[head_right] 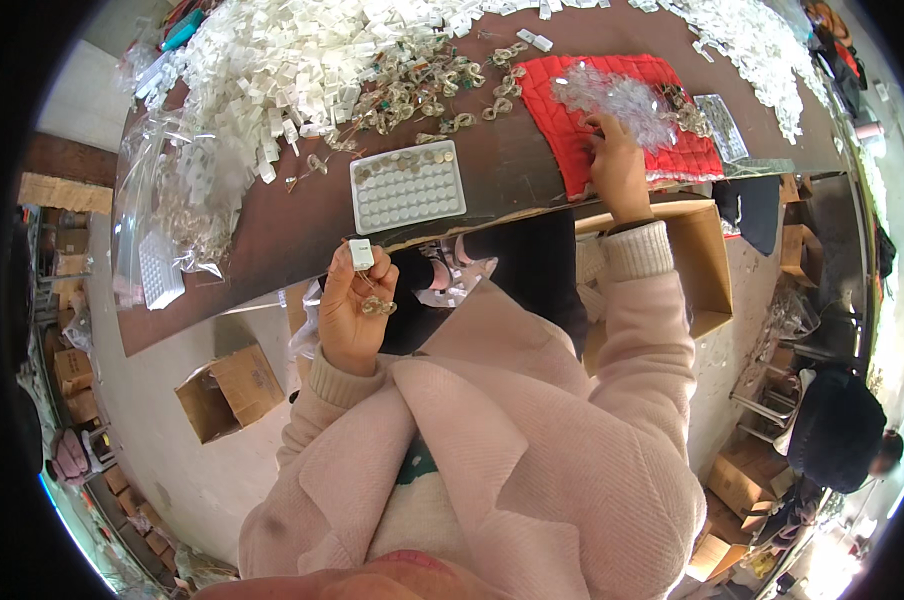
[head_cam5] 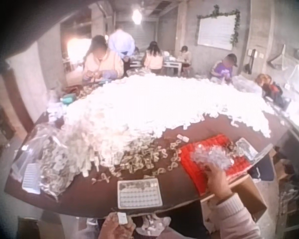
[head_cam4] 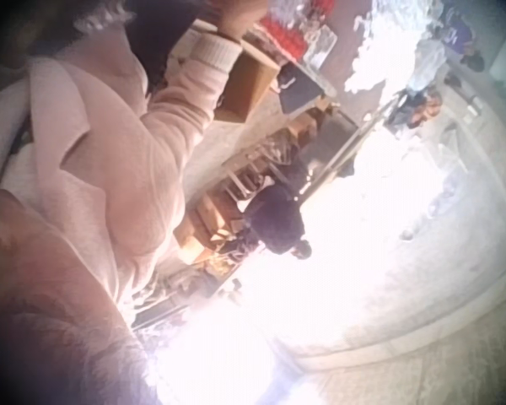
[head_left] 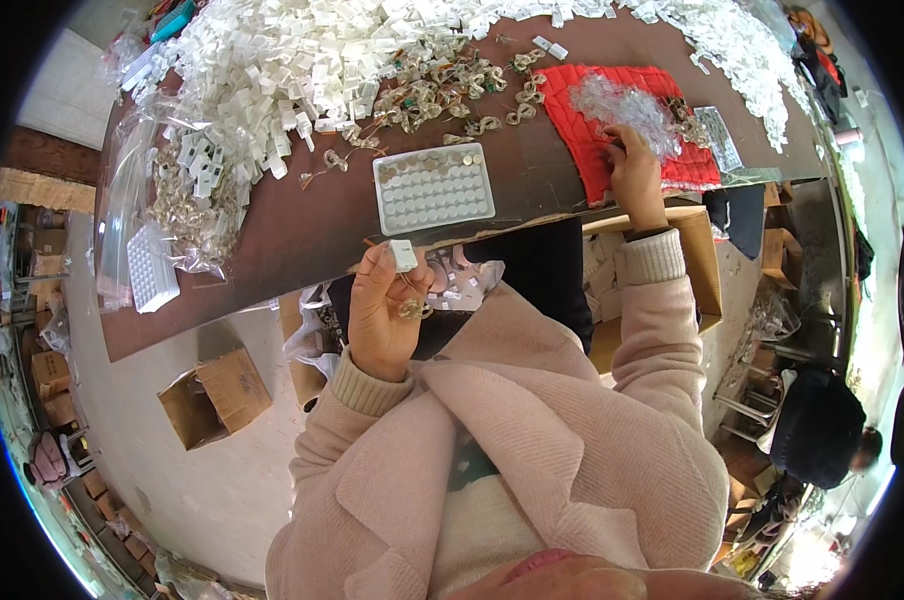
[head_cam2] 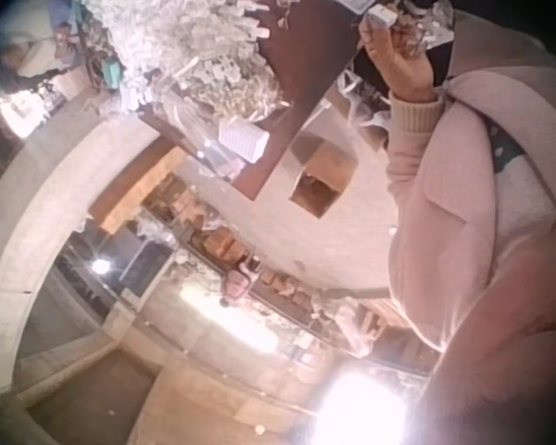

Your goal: The person repeatedly picks small white plastic housings and metallic components from a cluttered table, inserts the metal parts into the housings, and places the assembled units into a white tray. The person handles items one at a time and occasionally shifts piles of parts to access more components.

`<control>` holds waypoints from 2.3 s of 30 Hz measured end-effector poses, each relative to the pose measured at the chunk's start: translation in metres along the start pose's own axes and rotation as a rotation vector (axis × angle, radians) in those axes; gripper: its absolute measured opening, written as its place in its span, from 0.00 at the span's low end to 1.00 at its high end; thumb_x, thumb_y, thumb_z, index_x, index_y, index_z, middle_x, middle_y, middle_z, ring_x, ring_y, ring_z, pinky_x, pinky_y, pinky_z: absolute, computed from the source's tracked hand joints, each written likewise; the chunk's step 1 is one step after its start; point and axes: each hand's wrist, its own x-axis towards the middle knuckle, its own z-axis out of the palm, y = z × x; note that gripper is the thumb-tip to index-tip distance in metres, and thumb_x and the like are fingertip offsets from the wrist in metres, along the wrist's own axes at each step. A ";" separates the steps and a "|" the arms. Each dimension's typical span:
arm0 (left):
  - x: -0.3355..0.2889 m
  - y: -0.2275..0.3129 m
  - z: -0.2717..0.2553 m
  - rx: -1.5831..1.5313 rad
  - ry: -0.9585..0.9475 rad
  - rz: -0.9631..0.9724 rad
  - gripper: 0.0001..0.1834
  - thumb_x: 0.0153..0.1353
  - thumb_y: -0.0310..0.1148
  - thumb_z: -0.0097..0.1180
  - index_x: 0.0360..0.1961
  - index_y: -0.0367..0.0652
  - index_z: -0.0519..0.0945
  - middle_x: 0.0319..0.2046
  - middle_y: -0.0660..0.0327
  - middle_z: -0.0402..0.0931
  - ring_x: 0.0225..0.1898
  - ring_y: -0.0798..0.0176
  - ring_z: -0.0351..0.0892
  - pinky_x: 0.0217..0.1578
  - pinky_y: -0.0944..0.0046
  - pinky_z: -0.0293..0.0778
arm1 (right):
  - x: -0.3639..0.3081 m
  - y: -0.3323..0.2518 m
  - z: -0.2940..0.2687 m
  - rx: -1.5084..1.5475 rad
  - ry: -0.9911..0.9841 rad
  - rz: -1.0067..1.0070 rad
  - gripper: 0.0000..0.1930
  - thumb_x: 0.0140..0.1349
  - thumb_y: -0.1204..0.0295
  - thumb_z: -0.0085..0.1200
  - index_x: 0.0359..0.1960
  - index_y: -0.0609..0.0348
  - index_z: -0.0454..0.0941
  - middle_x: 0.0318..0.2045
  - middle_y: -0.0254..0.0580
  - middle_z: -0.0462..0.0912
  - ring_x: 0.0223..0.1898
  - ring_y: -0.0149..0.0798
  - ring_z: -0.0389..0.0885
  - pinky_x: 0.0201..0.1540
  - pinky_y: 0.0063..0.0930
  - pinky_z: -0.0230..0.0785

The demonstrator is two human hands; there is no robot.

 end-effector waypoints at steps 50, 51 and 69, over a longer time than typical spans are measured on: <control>-0.013 -0.004 -0.014 0.062 -0.024 0.159 0.08 0.65 0.19 0.61 0.45 0.38 0.81 0.42 0.59 0.83 0.39 0.68 0.84 0.43 0.69 0.81 | -0.070 -0.217 0.032 0.726 -0.321 -0.230 0.07 0.61 0.85 0.55 0.37 0.62 0.79 0.40 0.47 0.87 0.31 0.38 0.86 0.34 0.27 0.78; -0.013 -0.002 -0.016 0.080 -0.013 0.164 0.08 0.65 0.20 0.61 0.45 0.38 0.81 0.42 0.59 0.83 0.39 0.68 0.84 0.43 0.69 0.81 | -0.071 -0.218 0.034 0.708 -0.306 -0.237 0.06 0.61 0.85 0.56 0.37 0.62 0.79 0.40 0.47 0.87 0.31 0.38 0.87 0.34 0.27 0.78; 0.076 0.141 -0.006 2.034 0.060 0.890 0.10 0.58 0.29 0.65 0.41 0.43 0.85 0.43 0.58 0.82 0.42 0.56 0.80 0.44 0.60 0.77 | -0.071 -0.181 0.052 0.802 -0.313 -0.038 0.12 0.68 0.83 0.53 0.52 0.67 0.75 0.50 0.47 0.83 0.42 0.32 0.85 0.47 0.24 0.75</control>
